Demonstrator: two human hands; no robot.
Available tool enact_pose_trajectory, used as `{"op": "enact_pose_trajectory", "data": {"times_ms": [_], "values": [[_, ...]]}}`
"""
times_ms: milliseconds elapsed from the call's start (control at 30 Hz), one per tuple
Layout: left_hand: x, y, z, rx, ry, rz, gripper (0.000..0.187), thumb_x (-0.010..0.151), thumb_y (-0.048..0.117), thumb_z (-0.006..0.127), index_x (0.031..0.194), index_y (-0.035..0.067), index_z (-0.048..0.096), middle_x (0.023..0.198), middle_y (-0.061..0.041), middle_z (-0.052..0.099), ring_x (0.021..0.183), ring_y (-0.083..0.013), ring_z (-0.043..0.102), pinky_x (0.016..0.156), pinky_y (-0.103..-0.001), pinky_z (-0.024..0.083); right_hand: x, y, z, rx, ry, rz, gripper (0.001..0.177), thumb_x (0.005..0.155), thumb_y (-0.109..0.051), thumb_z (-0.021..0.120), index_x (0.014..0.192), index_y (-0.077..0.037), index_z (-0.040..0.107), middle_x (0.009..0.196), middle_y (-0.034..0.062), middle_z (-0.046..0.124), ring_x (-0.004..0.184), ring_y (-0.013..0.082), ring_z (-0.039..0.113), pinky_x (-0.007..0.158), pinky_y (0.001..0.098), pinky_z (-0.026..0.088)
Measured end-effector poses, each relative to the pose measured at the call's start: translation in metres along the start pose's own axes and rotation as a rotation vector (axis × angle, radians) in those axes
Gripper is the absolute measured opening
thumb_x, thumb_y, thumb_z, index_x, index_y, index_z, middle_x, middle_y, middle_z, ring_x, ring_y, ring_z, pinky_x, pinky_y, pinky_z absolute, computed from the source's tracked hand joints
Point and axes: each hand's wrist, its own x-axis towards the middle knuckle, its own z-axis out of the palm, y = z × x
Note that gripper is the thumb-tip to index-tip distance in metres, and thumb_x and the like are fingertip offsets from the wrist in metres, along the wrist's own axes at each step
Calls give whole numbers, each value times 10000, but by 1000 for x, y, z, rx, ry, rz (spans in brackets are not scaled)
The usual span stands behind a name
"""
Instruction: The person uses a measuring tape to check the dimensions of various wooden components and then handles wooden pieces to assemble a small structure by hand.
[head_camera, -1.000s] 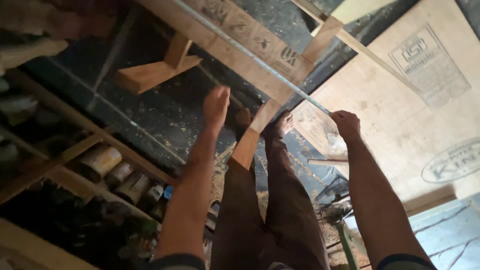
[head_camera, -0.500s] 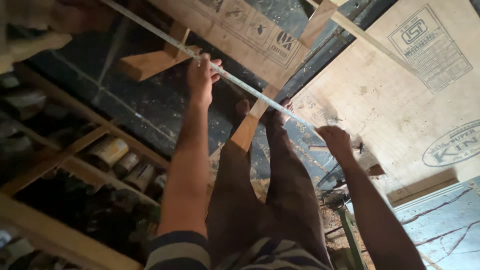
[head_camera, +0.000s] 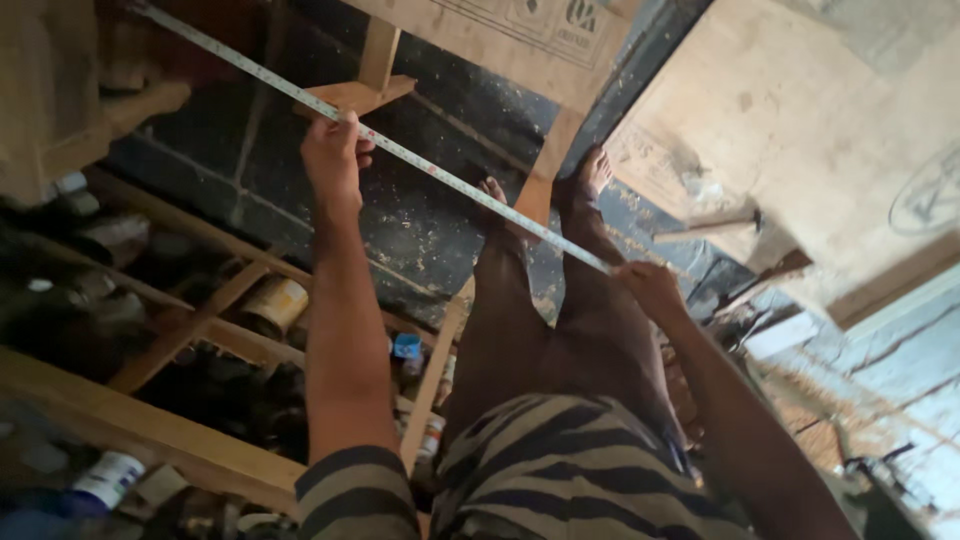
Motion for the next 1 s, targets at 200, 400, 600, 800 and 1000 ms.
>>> {"op": "enact_pose_trajectory", "data": {"times_ms": [200, 400, 600, 800, 1000], "values": [[14, -25, -5, -61, -60, -83, 259, 954, 294, 705, 1041, 52, 676, 829, -38, 730, 679, -90, 685, 555, -237, 536, 4, -6, 28, -18, 32, 113, 326, 916, -410, 693, 1004, -113, 796, 924, 158, 766, 829, 294, 745, 777, 427, 562], [21, -53, -1, -70, -77, -175, 253, 949, 296, 713, 1023, 58, 667, 842, -37, 727, 702, -102, 694, 595, -245, 579, 5, -73, 27, 20, 0, 245, 340, 889, -463, 707, 1059, -181, 792, 944, 141, 764, 863, 314, 728, 803, 470, 547], [21, -62, 0, -74, -92, -228, 225, 952, 279, 704, 999, 63, 659, 838, -49, 728, 690, -116, 690, 602, -257, 587, 25, -96, 58, 29, 103, 30, 260, 920, -357, 667, 1063, -185, 799, 1057, 120, 760, 985, 346, 719, 871, 463, 548], [22, -70, -1, -135, -107, -233, 242, 949, 266, 725, 1009, 45, 649, 846, -51, 716, 699, -125, 689, 608, -266, 595, 29, -125, 62, 14, 109, 31, 251, 937, -348, 668, 1086, -188, 791, 1089, 125, 747, 995, 361, 716, 886, 463, 547], [23, -80, -2, -131, -156, -220, 250, 958, 271, 725, 1017, 36, 663, 858, -71, 740, 726, -131, 706, 637, -271, 603, 53, -104, 83, -54, 124, -41, 268, 940, -358, 698, 1076, -145, 786, 1039, 178, 745, 974, 383, 709, 863, 491, 549]]}}
